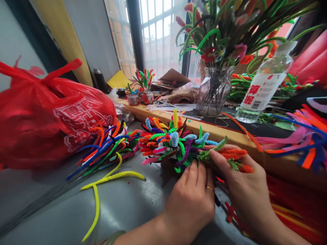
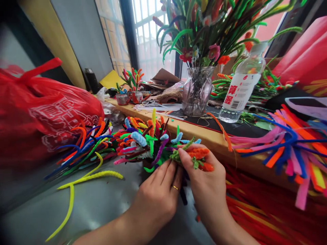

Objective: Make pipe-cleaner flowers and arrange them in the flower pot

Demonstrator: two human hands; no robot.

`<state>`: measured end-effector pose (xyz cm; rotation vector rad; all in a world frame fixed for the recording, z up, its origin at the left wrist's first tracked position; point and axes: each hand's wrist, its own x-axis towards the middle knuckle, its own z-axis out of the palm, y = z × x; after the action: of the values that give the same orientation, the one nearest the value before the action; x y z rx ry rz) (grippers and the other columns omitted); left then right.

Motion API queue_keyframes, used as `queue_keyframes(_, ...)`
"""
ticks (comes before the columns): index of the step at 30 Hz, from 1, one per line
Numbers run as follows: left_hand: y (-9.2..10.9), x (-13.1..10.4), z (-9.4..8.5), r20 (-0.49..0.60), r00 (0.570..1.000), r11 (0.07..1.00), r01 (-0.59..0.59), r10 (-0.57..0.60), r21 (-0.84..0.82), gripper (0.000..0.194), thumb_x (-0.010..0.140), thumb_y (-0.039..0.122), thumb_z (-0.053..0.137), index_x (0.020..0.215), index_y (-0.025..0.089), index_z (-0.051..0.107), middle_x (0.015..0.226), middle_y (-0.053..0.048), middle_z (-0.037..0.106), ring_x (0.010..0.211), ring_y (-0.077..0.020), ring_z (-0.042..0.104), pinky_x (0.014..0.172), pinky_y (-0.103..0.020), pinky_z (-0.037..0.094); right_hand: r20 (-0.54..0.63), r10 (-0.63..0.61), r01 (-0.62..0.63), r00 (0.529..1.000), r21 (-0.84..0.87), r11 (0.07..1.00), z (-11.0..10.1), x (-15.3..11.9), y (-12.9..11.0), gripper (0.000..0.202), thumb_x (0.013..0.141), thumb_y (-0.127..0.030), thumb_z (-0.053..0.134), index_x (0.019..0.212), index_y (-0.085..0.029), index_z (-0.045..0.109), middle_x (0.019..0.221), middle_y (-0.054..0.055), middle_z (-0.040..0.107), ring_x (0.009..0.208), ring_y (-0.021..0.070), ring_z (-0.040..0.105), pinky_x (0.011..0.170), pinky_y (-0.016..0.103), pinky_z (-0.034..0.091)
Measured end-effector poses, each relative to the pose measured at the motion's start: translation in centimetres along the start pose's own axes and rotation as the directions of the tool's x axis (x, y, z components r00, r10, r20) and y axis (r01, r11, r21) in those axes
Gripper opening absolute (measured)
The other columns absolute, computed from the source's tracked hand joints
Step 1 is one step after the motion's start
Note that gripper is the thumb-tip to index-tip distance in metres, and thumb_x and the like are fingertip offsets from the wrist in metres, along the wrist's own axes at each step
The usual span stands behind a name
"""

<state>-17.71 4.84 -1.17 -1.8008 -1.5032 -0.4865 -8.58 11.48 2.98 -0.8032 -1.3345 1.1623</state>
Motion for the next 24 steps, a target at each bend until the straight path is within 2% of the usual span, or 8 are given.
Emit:
queue_keyframes(5,-0.1,0.1,0.1,-0.010,1.000,1.000,0.016,-0.016,0.024,0.039,0.089,0.013,0.030,0.117,0.004,0.056,0.115,-0.016,0.062,0.107,-0.0246,0.058,0.091,-0.032,0.044,0.102,-0.145,0.155,0.984,-0.106,0.982,0.6,0.4,0.0,0.009,0.072,-0.027,0.070,0.076,-0.023,0.062,0.070,-0.005,0.065,0.064,0.0104,0.059,0.060,0.017,0.049)
queue_keyframes(10,0.0,0.1,0.3,-0.060,0.997,0.999,0.043,-0.041,0.020,0.038,0.088,0.013,0.031,0.114,0.002,0.056,0.112,-0.018,0.063,0.104,-0.0256,0.059,0.090,-0.032,0.045,0.182,-0.269,0.303,0.946,-0.197,0.932,0.9,1.1,0.3,0.010,0.074,-0.025,0.068,0.074,-0.022,0.059,0.067,-0.005,0.061,0.060,0.0105,0.057,0.057,0.018,0.048)
queue_keyframes(13,0.1,0.1,0.5,-0.114,0.992,0.998,0.050,-0.054,-0.036,0.033,0.086,0.010,0.034,0.104,0.003,0.061,0.103,-0.017,0.066,0.098,-0.0261,0.061,0.087,-0.033,0.047,0.289,-0.255,0.324,0.923,-0.220,0.920,1.4,1.6,1.0,0.009,0.077,-0.027,0.064,0.078,-0.022,0.056,0.071,-0.004,0.060,0.063,0.0121,0.057,0.058,0.021,0.048)
queue_keyframes(17,0.2,0.3,0.5,-0.148,0.985,0.990,0.068,-0.086,-0.121,0.030,0.084,0.006,0.033,0.083,0.008,0.063,0.075,-0.013,0.067,0.077,-0.0235,0.064,0.074,-0.033,0.052,0.486,-0.173,0.363,0.857,-0.328,0.872,1.5,2.0,1.1,0.017,0.080,-0.033,0.061,0.092,-0.023,0.055,0.084,0.000,0.062,0.074,0.0175,0.061,0.067,0.029,0.051)
queue_keyframes(19,0.1,0.3,0.4,-0.143,0.985,0.987,0.074,-0.094,-0.140,0.029,0.083,0.004,0.034,0.083,0.008,0.063,0.071,-0.011,0.067,0.068,-0.0214,0.064,0.069,-0.032,0.053,0.530,-0.201,0.466,0.824,-0.431,0.773,0.9,1.9,0.3,0.036,0.076,-0.036,0.064,0.107,-0.023,0.052,0.101,0.005,0.062,0.090,0.0237,0.061,0.078,0.037,0.051)
queue_keyframes(21,0.0,0.3,0.3,-0.143,0.984,0.986,0.088,-0.108,-0.143,0.027,0.083,0.004,0.038,0.090,0.006,0.064,0.078,-0.011,0.068,0.068,-0.0212,0.064,0.068,-0.032,0.054,0.542,-0.279,0.584,0.792,-0.541,0.606,-0.2,1.7,-0.7,0.052,0.073,-0.039,0.066,0.119,-0.024,0.047,0.117,0.009,0.056,0.104,0.0291,0.056,0.084,0.043,0.049)
queue_keyframes(23,-0.1,0.3,0.1,-0.125,0.984,0.985,0.107,-0.124,-0.136,0.027,0.084,0.007,0.040,0.098,0.005,0.063,0.088,-0.014,0.068,0.077,-0.0237,0.065,0.069,-0.033,0.055,0.535,-0.357,0.642,0.766,-0.614,0.459,-1.4,1.5,-1.6,0.053,0.076,-0.042,0.062,0.123,-0.026,0.045,0.124,0.009,0.052,0.108,0.0309,0.054,0.083,0.044,0.049)
queue_keyframes(24,-0.2,0.3,0.1,-0.107,0.986,0.985,0.110,-0.124,-0.130,0.027,0.086,0.009,0.040,0.100,0.005,0.063,0.093,-0.015,0.068,0.083,-0.0252,0.065,0.070,-0.034,0.055,0.525,-0.388,0.652,0.757,-0.633,0.417,-1.9,1.4,-2.0,0.049,0.077,-0.043,0.059,0.122,-0.026,0.046,0.123,0.009,0.052,0.104,0.0301,0.056,0.081,0.043,0.050)
